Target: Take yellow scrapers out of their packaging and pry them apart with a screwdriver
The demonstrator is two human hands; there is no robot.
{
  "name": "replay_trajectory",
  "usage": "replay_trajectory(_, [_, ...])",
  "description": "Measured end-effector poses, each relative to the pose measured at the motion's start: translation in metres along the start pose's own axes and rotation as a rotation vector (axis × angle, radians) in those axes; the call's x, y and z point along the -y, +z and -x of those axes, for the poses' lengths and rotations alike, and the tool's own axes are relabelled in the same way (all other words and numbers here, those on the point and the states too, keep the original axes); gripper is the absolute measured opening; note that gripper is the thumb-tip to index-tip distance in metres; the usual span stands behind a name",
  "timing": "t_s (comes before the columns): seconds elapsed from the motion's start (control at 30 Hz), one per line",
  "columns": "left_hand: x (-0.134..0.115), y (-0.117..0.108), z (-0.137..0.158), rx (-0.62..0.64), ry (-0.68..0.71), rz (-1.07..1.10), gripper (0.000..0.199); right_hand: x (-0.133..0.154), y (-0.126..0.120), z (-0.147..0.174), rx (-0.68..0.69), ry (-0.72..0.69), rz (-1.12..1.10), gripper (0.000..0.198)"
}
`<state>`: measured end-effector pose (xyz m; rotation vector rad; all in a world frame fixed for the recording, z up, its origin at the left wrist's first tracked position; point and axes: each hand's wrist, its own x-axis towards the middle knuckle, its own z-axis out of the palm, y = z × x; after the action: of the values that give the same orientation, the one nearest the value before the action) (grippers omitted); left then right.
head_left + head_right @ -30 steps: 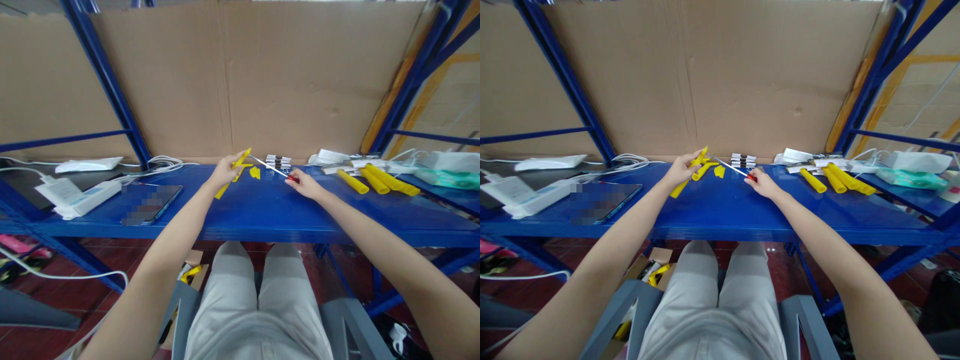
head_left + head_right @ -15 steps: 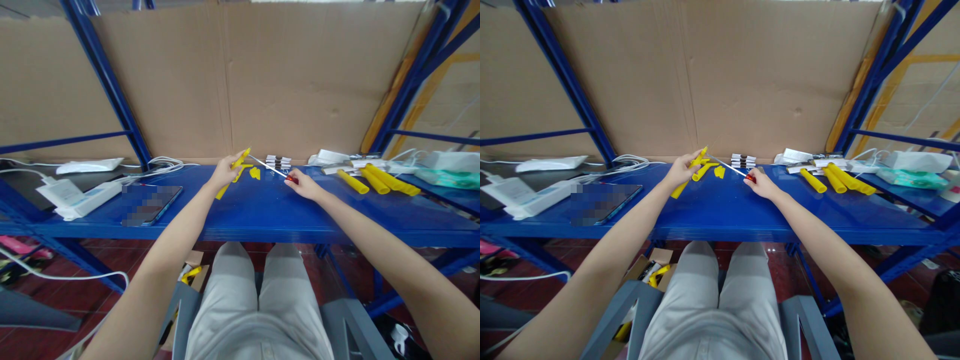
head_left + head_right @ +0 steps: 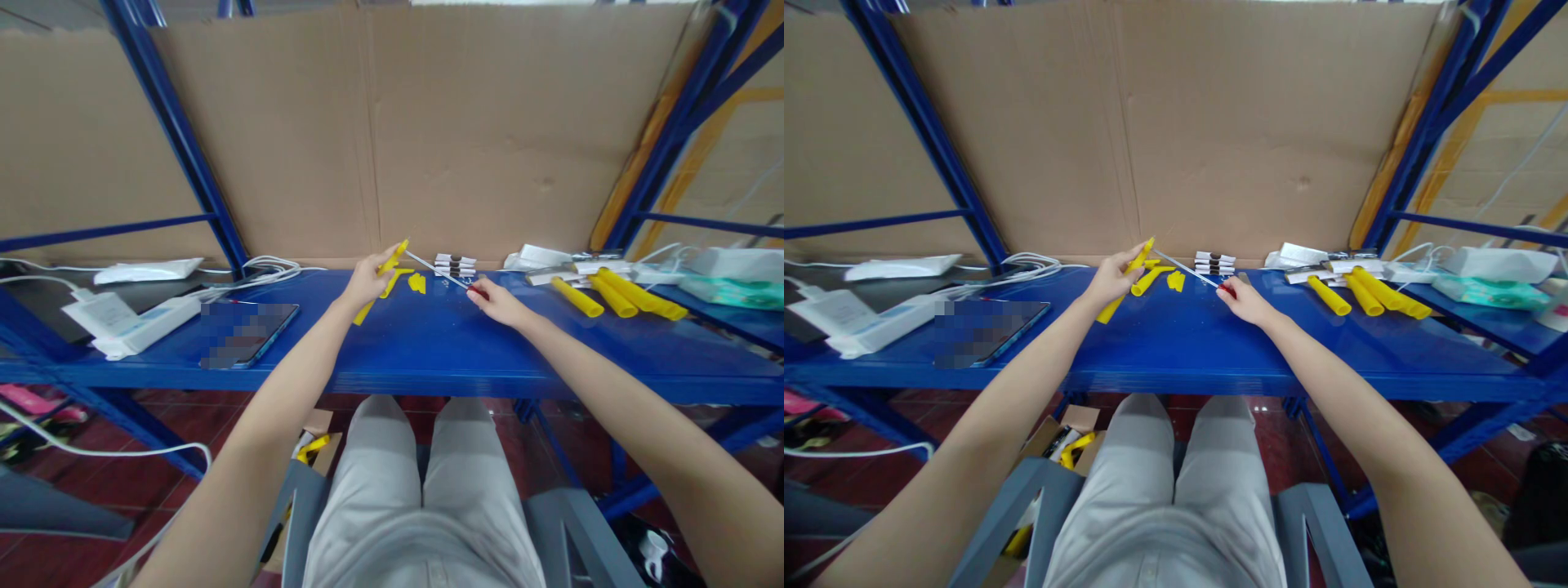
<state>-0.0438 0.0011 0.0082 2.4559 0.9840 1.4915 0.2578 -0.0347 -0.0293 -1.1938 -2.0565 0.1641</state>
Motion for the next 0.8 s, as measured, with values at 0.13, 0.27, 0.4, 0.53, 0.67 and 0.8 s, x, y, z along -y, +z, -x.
replay_trajectory(0.13, [0.000,-0.001,0.000,-0.004,0.017,-0.026,0.055,0.002,-0.002,0.000,0.043,-0.014,-0.018,0.035])
replay_trajectory(0.27, [0.000,-0.002,0.001,0.032,0.018,-0.052,0.056,0.000,-0.002,0.000,0.030,-0.030,-0.046,0.038])
replay_trajectory(0.4, [-0.002,-0.003,0.001,0.066,0.022,-0.069,0.058,-0.004,0.000,0.000,0.018,-0.029,-0.140,0.039])
replay_trajectory(0.53, [0.000,-0.001,0.001,0.071,0.017,-0.048,0.061,-0.002,-0.001,0.002,0.028,0.002,-0.153,0.036])
replay_trajectory(0.67, [0.006,0.001,0.000,0.063,0.008,-0.005,0.061,0.005,-0.002,0.002,0.017,0.016,-0.021,0.029])
replay_trajectory(0.8, [0.008,0.001,0.000,0.053,0.004,0.014,0.061,0.007,-0.002,0.000,0.026,-0.015,0.041,0.026])
